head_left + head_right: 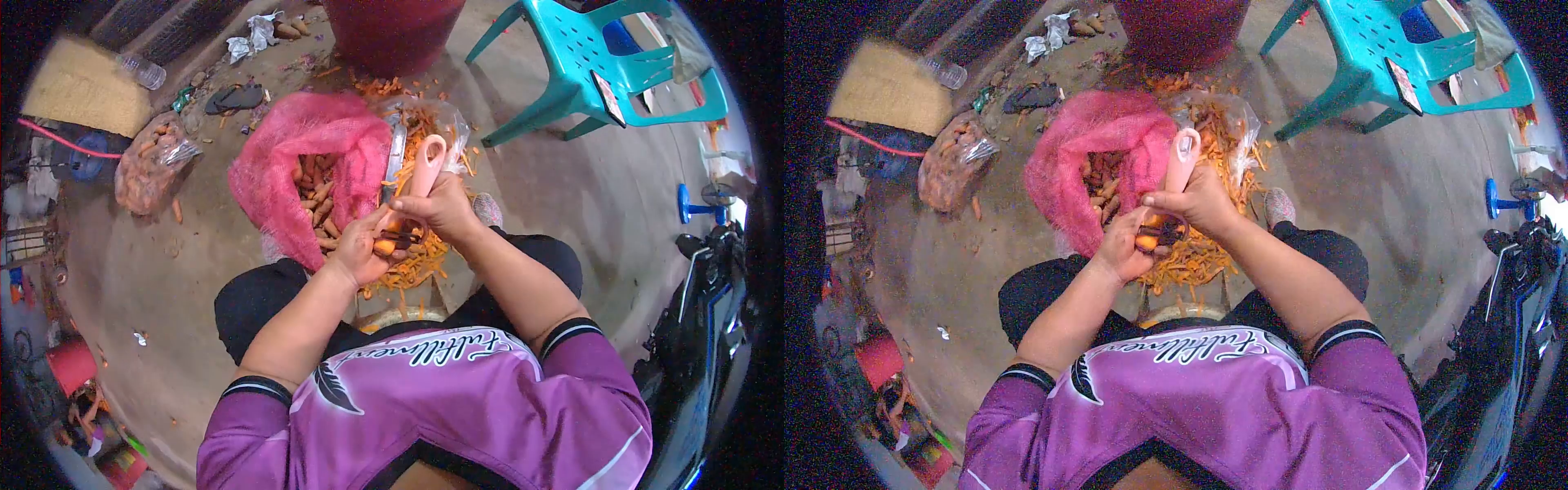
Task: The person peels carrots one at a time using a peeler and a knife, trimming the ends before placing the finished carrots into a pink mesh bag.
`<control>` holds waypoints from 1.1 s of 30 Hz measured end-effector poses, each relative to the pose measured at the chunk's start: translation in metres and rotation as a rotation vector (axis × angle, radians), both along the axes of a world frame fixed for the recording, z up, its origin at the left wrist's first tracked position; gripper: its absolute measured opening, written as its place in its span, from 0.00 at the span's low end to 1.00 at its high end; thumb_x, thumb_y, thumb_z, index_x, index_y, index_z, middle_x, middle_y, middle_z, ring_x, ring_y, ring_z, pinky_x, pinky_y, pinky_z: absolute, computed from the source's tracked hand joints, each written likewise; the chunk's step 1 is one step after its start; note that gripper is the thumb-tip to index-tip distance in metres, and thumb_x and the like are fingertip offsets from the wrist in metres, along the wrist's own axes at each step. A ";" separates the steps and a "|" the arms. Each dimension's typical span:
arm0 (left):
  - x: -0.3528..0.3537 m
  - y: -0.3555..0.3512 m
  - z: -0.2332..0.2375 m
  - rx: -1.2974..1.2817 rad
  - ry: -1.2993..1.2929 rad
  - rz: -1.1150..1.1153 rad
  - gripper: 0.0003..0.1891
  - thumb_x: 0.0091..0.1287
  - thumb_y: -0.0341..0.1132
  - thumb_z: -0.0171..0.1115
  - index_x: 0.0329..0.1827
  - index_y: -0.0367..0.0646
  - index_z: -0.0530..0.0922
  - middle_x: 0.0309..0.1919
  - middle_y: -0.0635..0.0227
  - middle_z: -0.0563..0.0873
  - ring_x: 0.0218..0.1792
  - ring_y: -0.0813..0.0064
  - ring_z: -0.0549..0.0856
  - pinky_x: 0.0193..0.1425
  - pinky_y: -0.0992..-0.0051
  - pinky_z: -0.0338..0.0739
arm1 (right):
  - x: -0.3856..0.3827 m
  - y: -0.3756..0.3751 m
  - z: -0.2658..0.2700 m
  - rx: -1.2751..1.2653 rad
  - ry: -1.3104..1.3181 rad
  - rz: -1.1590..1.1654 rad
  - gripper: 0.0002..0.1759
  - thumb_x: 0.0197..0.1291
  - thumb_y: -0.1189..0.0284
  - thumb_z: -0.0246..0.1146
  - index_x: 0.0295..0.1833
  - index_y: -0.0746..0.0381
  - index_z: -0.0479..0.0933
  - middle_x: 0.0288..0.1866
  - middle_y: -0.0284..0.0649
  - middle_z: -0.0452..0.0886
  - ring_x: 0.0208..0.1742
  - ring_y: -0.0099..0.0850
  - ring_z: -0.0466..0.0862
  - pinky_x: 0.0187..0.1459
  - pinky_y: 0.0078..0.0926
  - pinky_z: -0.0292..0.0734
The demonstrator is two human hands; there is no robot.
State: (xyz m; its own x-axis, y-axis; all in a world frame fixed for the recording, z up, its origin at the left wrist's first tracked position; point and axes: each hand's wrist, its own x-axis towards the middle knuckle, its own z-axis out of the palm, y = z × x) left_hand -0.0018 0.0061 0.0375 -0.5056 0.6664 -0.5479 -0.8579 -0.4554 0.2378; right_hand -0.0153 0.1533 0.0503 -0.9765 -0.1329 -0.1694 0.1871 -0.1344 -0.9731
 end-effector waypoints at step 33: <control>0.008 -0.010 -0.025 -1.056 1.268 -0.172 0.16 0.48 0.28 0.61 0.42 0.35 0.74 0.33 0.59 0.75 0.38 0.64 0.75 0.46 0.73 0.67 | -0.047 0.045 -0.064 0.047 -0.282 -0.510 0.10 0.49 0.70 0.64 0.29 0.63 0.71 0.19 0.36 0.75 0.15 0.22 0.72 0.15 0.16 0.64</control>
